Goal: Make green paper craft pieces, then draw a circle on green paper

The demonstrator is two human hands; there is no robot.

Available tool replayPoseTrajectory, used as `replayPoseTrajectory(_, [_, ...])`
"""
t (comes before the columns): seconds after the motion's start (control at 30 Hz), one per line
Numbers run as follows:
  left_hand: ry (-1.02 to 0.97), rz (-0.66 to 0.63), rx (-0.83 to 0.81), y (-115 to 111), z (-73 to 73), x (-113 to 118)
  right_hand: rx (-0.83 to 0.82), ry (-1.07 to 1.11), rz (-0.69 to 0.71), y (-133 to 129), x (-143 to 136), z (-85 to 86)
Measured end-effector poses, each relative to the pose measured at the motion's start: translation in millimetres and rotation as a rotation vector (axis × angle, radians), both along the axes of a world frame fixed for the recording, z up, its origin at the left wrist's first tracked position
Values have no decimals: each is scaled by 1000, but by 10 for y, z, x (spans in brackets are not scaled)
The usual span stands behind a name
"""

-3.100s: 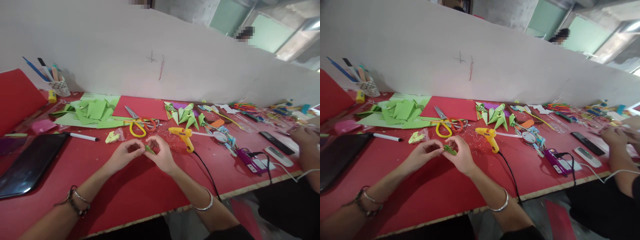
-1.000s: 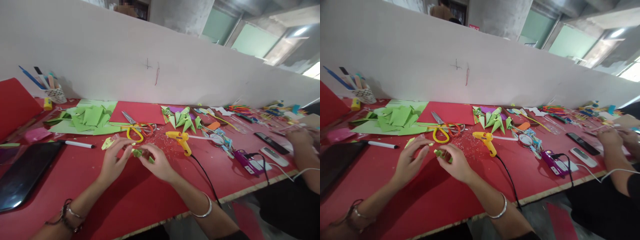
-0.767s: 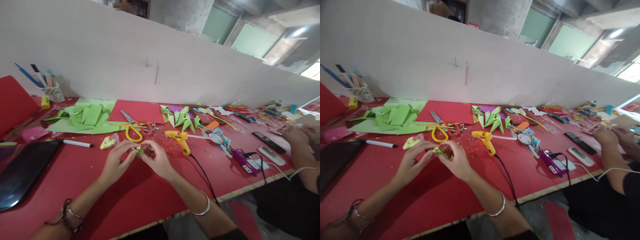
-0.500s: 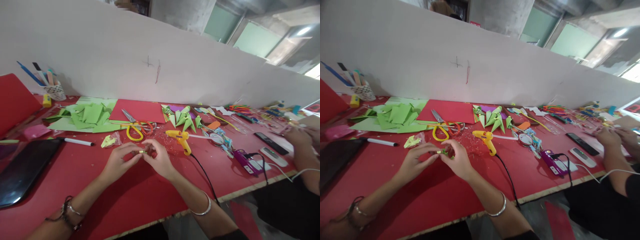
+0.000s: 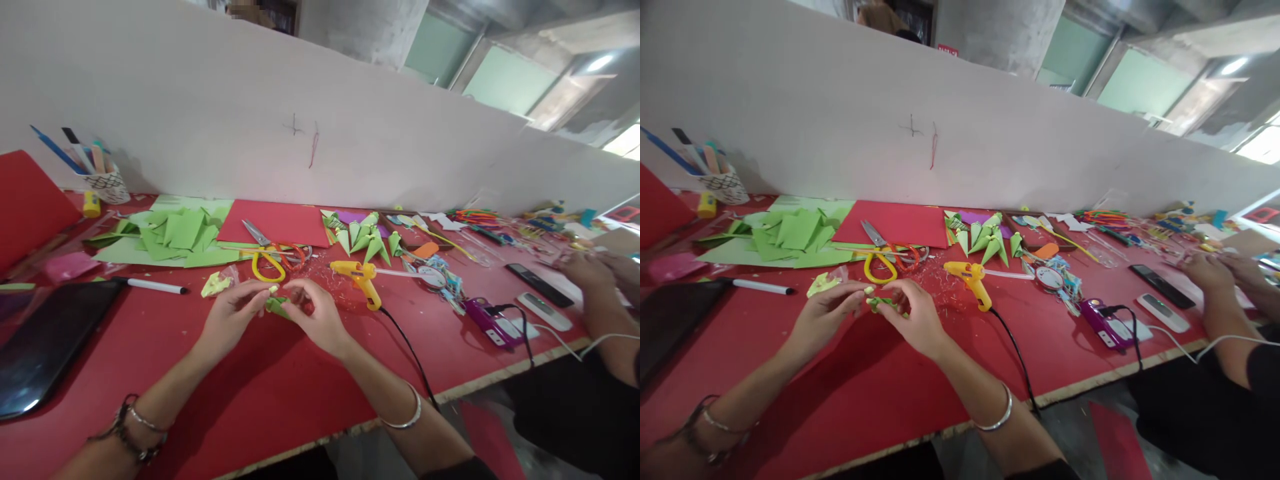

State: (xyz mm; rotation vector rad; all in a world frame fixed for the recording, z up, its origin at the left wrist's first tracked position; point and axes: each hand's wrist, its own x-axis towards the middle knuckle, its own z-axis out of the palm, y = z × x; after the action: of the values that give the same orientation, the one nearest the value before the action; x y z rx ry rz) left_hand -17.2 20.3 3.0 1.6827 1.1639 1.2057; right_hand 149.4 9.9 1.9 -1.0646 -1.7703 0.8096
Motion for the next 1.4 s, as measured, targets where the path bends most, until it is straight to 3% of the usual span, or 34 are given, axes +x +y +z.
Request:
replayPoseTrajectory(0.27, [64,-86,64,-42,9,55,-39,54,29,6,-6,1])
replayPoseTrajectory(0.47, [117,-28,138,-83,29,103,-25,-24,75,0,-18,-7])
replayPoseTrajectory(0.73, [-37,55,-49,-53,1,48,-97,23,87,-12,-36,-21])
replayPoseTrajectory(0.83, [-156,-49,-181,-51,-24,55,-78,88,29,-12,-28,-22])
replayPoseTrajectory(0.97, [-388,-314,-423,-57,-40,82,51,97,-5,-5,8,1])
replayPoseTrajectory(1.13, [-368,-539,-525,-75,22,100,115,61,-91,-1,33,19])
replayPoseTrajectory(1.3, [-320,-501,-461,-44,3,56,122,142,-142,9,24,44])
replayPoseTrajectory(1.4, [-276,-509,-425,-28,-32,27,9,284,-139,38,21,44])
